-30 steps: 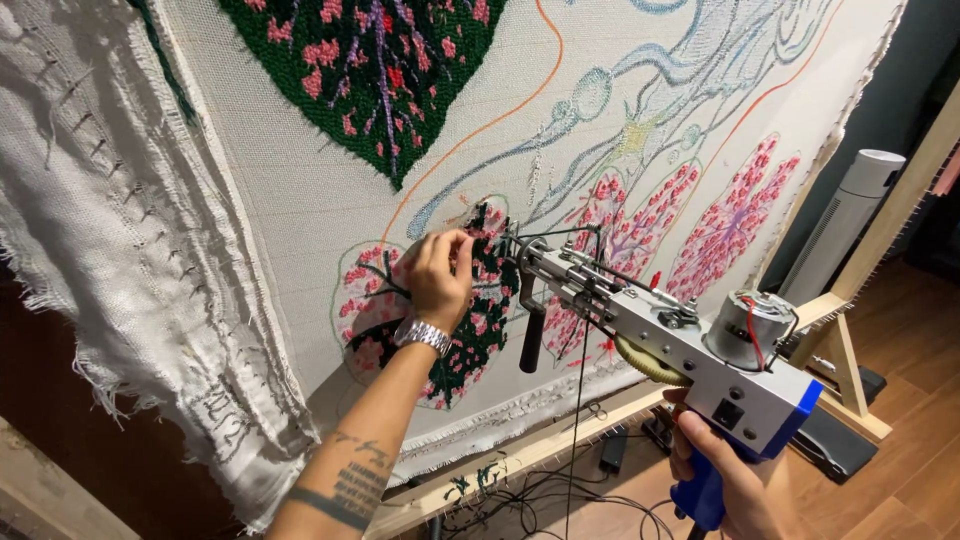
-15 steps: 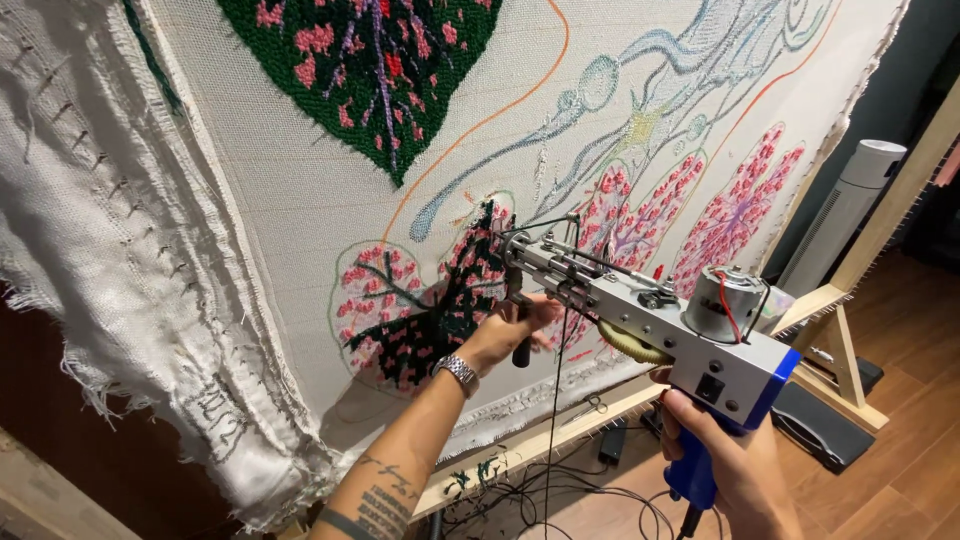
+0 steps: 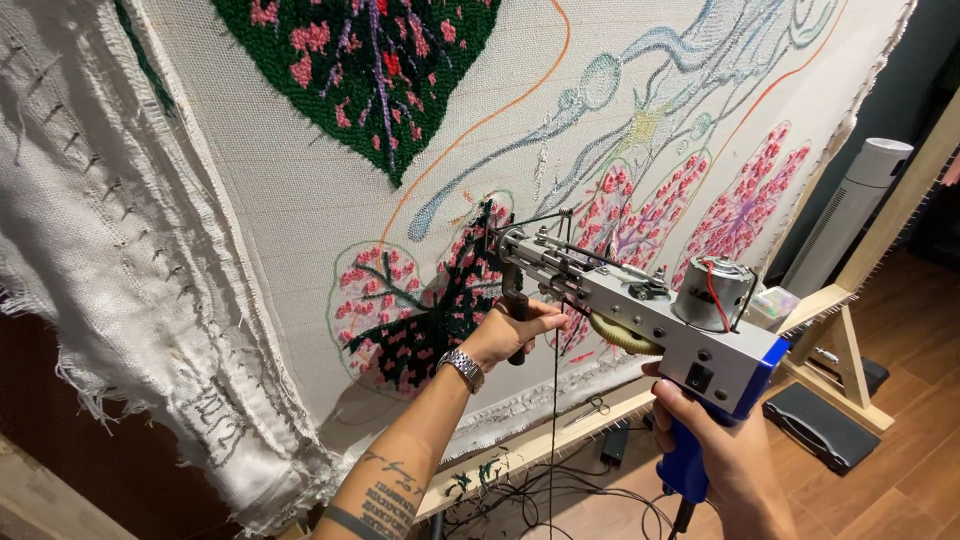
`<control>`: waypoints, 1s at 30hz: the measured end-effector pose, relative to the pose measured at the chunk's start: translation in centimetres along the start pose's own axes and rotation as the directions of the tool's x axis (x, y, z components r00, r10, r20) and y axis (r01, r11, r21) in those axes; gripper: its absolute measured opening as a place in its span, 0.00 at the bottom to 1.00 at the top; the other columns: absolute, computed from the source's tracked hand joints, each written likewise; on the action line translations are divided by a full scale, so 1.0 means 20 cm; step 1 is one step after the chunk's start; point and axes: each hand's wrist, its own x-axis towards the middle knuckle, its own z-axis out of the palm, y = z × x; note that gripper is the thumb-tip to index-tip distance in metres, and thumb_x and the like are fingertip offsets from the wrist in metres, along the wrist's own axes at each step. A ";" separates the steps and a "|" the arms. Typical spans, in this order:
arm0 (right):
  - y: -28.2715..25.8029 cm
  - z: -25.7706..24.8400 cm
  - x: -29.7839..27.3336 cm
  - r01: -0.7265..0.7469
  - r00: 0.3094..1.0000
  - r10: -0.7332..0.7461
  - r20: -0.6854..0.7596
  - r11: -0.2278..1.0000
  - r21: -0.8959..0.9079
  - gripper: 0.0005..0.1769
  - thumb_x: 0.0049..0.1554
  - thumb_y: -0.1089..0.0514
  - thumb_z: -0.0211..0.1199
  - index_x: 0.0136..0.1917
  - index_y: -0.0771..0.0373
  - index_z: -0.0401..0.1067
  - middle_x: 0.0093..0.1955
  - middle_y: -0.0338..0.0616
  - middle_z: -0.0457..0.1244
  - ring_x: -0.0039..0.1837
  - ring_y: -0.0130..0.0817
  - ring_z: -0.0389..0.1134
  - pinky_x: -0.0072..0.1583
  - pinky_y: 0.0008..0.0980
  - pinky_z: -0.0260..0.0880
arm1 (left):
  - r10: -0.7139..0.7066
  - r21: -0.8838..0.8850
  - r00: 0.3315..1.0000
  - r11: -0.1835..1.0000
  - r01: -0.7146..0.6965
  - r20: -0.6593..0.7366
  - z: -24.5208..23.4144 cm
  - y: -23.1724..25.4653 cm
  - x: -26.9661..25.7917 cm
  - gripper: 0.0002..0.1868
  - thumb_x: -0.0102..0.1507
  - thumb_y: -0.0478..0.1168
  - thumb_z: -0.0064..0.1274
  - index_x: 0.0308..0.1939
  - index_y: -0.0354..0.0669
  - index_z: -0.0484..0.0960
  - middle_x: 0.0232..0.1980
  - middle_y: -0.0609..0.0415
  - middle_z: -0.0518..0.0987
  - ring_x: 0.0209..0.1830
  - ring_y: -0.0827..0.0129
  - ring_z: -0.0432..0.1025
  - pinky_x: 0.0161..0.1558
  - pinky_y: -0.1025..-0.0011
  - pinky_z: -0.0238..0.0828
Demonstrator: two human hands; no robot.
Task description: Using a tufting gun to apply yarn into a canvas on a frame to create a rug.
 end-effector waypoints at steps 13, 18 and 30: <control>-0.05 0.22 0.05 0.057 0.998 -0.057 -0.002 0.995 -0.079 0.13 0.52 0.57 0.69 0.43 0.67 0.71 0.27 0.41 0.61 0.26 0.30 0.61 0.29 0.31 0.61 | -0.012 0.029 0.997 0.999 0.014 -0.075 -0.10 0.03 0.06 0.13 0.63 0.48 0.63 0.45 0.45 0.90 0.32 0.62 0.83 0.16 0.83 0.62 0.20 0.78 0.59; -0.05 0.31 0.05 0.068 0.998 -0.069 -0.002 0.986 -0.150 0.12 0.52 0.55 0.70 0.40 0.65 0.72 0.26 0.39 0.61 0.25 0.29 0.61 0.29 0.30 0.60 | -0.050 0.041 0.993 0.998 0.055 -0.108 -0.16 0.01 0.11 0.16 0.63 0.51 0.60 0.47 0.47 0.89 0.41 0.60 0.88 0.15 0.83 0.61 0.19 0.78 0.60; 0.01 0.38 0.05 0.030 0.999 -0.032 -0.034 0.999 -0.041 0.13 0.52 0.55 0.70 0.40 0.64 0.71 0.27 0.40 0.61 0.26 0.30 0.62 0.30 0.31 0.62 | -0.028 0.053 0.990 0.998 0.036 -0.138 -0.25 -0.02 0.14 0.17 0.63 0.49 0.61 0.50 0.43 0.88 0.42 0.58 0.89 0.14 0.85 0.58 0.17 0.80 0.56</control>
